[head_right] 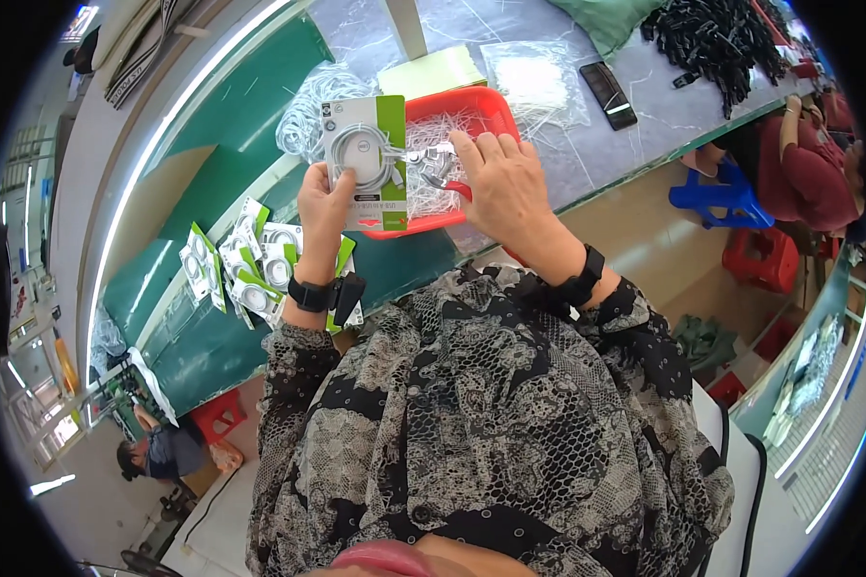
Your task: The person picks up a packaged cable, uses shears to cut the plastic tie from the back of the card, and places it back on the table. This process is repeated for several other packaged cables, one at a time.
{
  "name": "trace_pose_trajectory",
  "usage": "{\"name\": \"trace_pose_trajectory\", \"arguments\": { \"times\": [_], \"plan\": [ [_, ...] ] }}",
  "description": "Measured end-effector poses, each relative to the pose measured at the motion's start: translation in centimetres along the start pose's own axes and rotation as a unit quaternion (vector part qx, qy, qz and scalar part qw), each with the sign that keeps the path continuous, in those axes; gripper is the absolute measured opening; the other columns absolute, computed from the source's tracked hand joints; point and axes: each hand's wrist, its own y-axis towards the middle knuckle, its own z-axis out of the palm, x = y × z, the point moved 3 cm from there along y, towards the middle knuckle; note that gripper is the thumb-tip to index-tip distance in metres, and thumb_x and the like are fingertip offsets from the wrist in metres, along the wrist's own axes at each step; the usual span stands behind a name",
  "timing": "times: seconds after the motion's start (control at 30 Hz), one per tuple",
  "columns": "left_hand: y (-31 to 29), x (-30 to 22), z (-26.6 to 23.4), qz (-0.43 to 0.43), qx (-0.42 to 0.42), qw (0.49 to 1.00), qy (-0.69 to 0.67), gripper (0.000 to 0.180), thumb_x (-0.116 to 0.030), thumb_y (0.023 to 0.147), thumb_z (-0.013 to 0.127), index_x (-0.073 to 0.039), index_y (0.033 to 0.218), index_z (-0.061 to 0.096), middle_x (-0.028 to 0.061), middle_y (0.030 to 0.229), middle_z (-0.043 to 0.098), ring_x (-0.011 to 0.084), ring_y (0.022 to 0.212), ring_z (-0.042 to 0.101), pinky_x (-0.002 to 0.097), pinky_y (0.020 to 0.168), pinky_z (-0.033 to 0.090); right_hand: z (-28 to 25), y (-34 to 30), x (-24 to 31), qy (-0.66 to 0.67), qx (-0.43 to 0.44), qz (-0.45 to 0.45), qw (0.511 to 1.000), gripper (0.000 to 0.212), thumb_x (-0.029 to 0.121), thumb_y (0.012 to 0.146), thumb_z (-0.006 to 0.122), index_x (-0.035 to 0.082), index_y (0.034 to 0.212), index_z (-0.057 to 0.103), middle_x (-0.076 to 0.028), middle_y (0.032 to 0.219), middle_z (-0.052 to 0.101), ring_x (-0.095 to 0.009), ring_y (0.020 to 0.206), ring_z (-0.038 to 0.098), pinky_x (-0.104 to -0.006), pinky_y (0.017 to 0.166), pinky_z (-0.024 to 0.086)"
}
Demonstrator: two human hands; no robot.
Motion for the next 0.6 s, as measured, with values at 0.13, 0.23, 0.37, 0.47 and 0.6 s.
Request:
{"name": "trace_pose_trajectory", "arguments": {
  "times": [0.13,0.23,0.37,0.47,0.6],
  "plan": [
    [-0.8,-1.0,0.3,0.048,-0.003,0.997,0.053,0.024,-0.016,0.082,0.07,0.002,0.09,0.058,0.0075,0.074,0.064,0.0119,0.065,0.058,0.0278,0.06,0.047,-0.1,0.3,-0.6,-0.026,0.001,-0.013,1.0,0.07,0.013,0.066,0.073,0.008,0.131,0.048,-0.008,0.093,0.055,-0.025,0.091,0.055,-0.0369,0.077,0.039],
    [-1.2,-2.3,0.6,0.1,-0.001,0.99,0.099,0.025,-0.016,0.081,0.072,0.002,0.089,0.057,0.0107,0.074,0.064,0.0166,0.064,0.06,0.0304,0.06,0.047,0.0,1.1,-1.7,-0.113,0.001,-0.05,0.992,0.071,0.013,0.065,0.073,0.007,0.131,0.049,-0.008,0.094,0.057,-0.024,0.09,0.055,-0.0359,0.077,0.039],
    [-1.5,-3.1,0.6,0.122,-0.007,0.984,0.127,0.027,-0.017,0.079,0.074,0.001,0.087,0.055,0.0149,0.074,0.063,0.026,0.064,0.062,0.035,0.06,0.047,0.2,2.1,-2.3,-0.168,-0.004,-0.107,0.98,0.067,0.012,0.067,0.069,0.007,0.131,0.05,-0.008,0.095,0.058,-0.024,0.088,0.056,-0.0347,0.076,0.04],
    [-2.1,-3.8,0.6,0.136,-0.008,0.974,0.179,0.03,-0.019,0.078,0.074,0.001,0.086,0.053,0.018,0.075,0.063,0.0329,0.067,0.062,0.0386,0.06,0.047,-0.3,2.6,-1.7,-0.194,-0.008,-0.134,0.972,0.061,0.012,0.071,0.065,0.006,0.13,0.051,-0.008,0.095,0.059,-0.023,0.087,0.056,-0.0337,0.076,0.04],
    [-2.0,-3.6,1.3,0.139,0.004,0.968,0.211,0.033,-0.021,0.079,0.074,0.001,0.087,0.052,0.02,0.076,0.063,0.0372,0.069,0.061,0.0416,0.061,0.047,0.2,3.3,-1.5,-0.24,-0.005,-0.169,0.956,0.052,0.011,0.076,0.059,0.004,0.127,0.053,-0.008,0.092,0.059,-0.021,0.085,0.056,-0.0324,0.075,0.04]
  ]
}}
